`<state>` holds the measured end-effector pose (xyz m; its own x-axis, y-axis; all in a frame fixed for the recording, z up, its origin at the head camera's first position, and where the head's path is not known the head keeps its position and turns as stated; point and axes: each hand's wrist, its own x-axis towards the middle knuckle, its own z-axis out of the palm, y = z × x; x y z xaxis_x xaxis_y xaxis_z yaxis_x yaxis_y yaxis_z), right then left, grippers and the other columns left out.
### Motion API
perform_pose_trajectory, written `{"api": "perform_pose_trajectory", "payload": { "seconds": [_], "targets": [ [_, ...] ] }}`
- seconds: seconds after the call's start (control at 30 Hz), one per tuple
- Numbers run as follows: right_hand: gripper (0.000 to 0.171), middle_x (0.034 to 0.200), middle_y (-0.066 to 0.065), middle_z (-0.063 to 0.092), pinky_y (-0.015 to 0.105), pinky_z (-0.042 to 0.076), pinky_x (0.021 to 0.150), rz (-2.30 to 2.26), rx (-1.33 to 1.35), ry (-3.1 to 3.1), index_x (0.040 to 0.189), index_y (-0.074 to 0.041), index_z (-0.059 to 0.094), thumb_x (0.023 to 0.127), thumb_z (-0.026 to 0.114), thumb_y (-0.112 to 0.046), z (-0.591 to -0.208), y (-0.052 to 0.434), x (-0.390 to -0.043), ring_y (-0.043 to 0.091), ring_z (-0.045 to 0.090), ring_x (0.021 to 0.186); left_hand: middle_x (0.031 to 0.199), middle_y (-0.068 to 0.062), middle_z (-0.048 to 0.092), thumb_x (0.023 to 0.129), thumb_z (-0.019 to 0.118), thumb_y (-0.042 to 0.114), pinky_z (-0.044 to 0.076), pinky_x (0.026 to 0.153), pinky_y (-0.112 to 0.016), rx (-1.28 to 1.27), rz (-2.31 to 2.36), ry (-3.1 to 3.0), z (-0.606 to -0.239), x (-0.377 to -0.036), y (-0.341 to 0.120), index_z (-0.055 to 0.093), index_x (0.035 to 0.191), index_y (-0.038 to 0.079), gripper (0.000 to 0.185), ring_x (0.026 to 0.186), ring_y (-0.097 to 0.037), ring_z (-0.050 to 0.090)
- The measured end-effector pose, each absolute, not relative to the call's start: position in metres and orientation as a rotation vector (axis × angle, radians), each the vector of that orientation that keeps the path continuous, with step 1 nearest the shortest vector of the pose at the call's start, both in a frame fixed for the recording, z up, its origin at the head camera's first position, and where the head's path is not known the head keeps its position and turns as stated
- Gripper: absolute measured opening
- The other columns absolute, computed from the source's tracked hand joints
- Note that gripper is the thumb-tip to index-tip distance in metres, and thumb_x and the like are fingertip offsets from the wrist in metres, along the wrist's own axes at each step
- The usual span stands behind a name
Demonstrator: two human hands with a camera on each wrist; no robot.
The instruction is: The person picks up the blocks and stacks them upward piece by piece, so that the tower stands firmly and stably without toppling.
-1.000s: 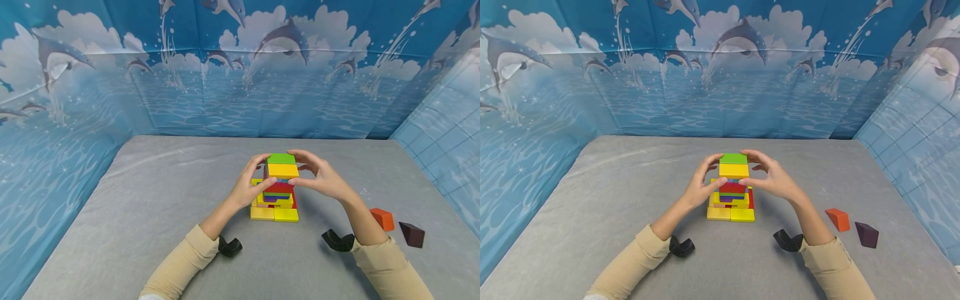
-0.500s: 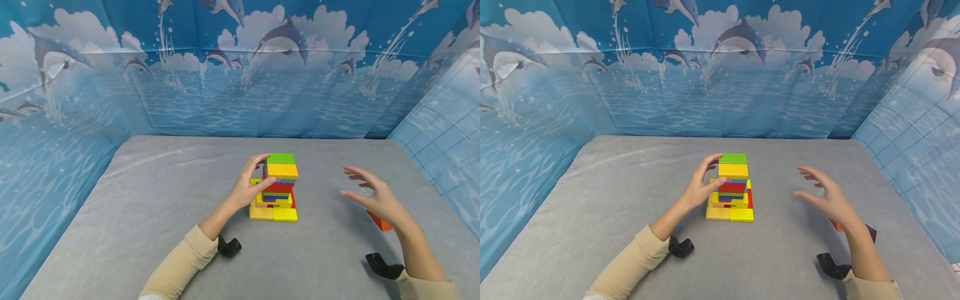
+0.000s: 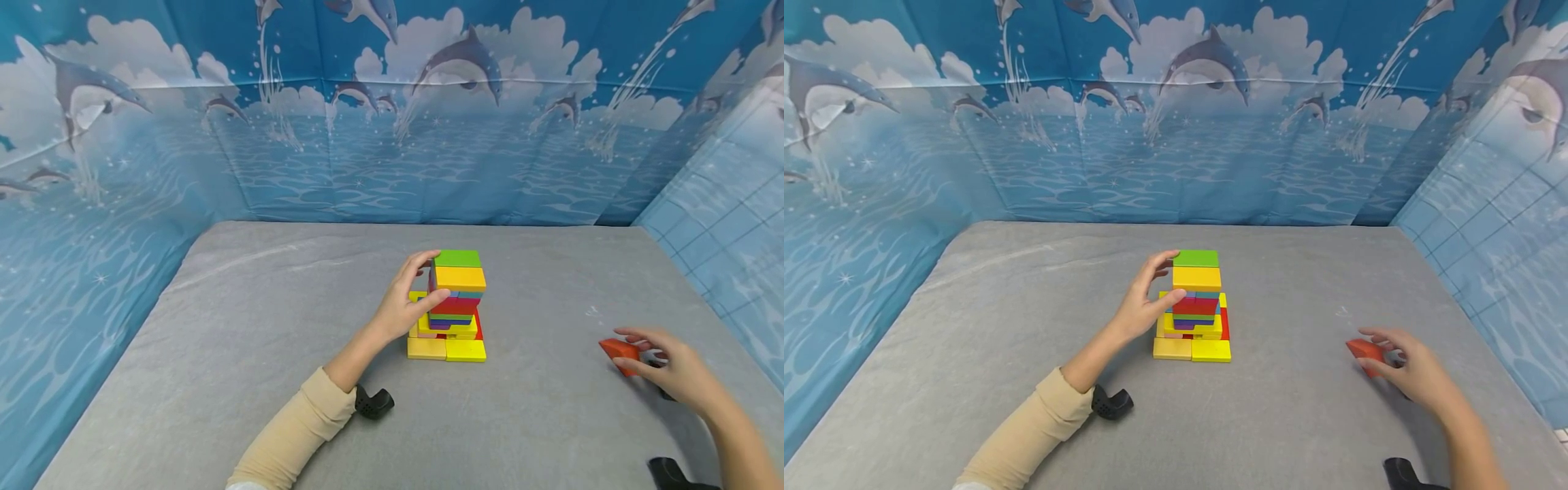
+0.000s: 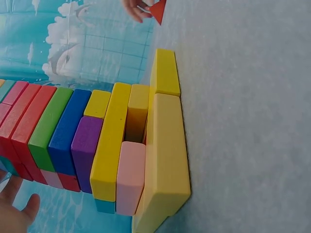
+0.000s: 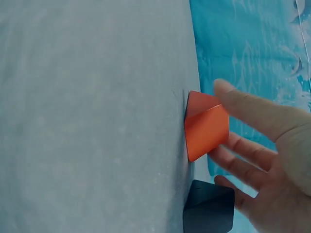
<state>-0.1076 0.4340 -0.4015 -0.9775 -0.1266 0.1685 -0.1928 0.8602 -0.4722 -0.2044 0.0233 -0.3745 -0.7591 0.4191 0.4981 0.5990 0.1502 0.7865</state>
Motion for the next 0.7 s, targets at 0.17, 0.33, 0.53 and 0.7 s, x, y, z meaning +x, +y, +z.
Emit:
{"api": "perform_pose_trajectory", "payload": {
  "seconds": [0.17, 0.33, 0.53, 0.7],
  "targets": [
    [0.044, 0.104, 0.025, 0.056, 0.039, 0.048, 0.061, 0.717, 0.145, -2.968, 0.108, -0.001, 0.06, 0.074, 0.076, -0.024, -0.407, 0.437, -0.107, 0.008, 0.054, 0.08, 0.136, -0.005, 0.039, 0.084, 0.044, 0.064, 0.036, 0.099, -0.039, -1.005, -1.667, -2.264, -0.375, -0.204, 0.023, 0.034, 0.137, 0.014, 0.074, 0.118, -0.019, 0.04],
    [0.043, 0.101, 0.026, 0.057, 0.042, 0.046, 0.059, 0.708, 0.1, -3.001, 0.107, 0.0, 0.06, 0.076, 0.075, -0.026, -0.408, 0.436, -0.108, 0.025, 0.056, 0.076, 0.137, -0.005, 0.038, 0.084, 0.044, 0.064, 0.035, 0.1, -0.039, -1.001, -1.675, -2.265, -0.375, -0.204, 0.022, 0.034, 0.137, 0.014, 0.074, 0.119, -0.019, 0.039],
    [0.04, 0.1, 0.025, 0.059, 0.03, 0.047, 0.064, 0.764, 0.145, -2.946, 0.111, 0.001, 0.06, 0.08, 0.071, -0.022, -0.4, 0.429, -0.113, 0.001, 0.054, 0.079, 0.136, -0.005, 0.038, 0.085, 0.046, 0.061, 0.036, 0.099, -0.039, -1.007, -1.672, -2.263, -0.375, -0.204, 0.022, 0.034, 0.138, 0.015, 0.071, 0.118, -0.018, 0.039],
    [0.037, 0.097, 0.01, 0.063, 0.004, 0.033, 0.07, 0.846, 0.259, -2.799, 0.113, -0.004, 0.061, 0.079, 0.072, -0.015, -0.375, 0.404, -0.128, -0.018, 0.042, 0.082, 0.136, -0.004, 0.038, 0.086, 0.048, 0.057, 0.036, 0.099, -0.038, -1.014, -1.665, -2.27, -0.375, -0.205, 0.022, 0.034, 0.138, 0.016, 0.068, 0.119, -0.017, 0.039]
  ]
}}
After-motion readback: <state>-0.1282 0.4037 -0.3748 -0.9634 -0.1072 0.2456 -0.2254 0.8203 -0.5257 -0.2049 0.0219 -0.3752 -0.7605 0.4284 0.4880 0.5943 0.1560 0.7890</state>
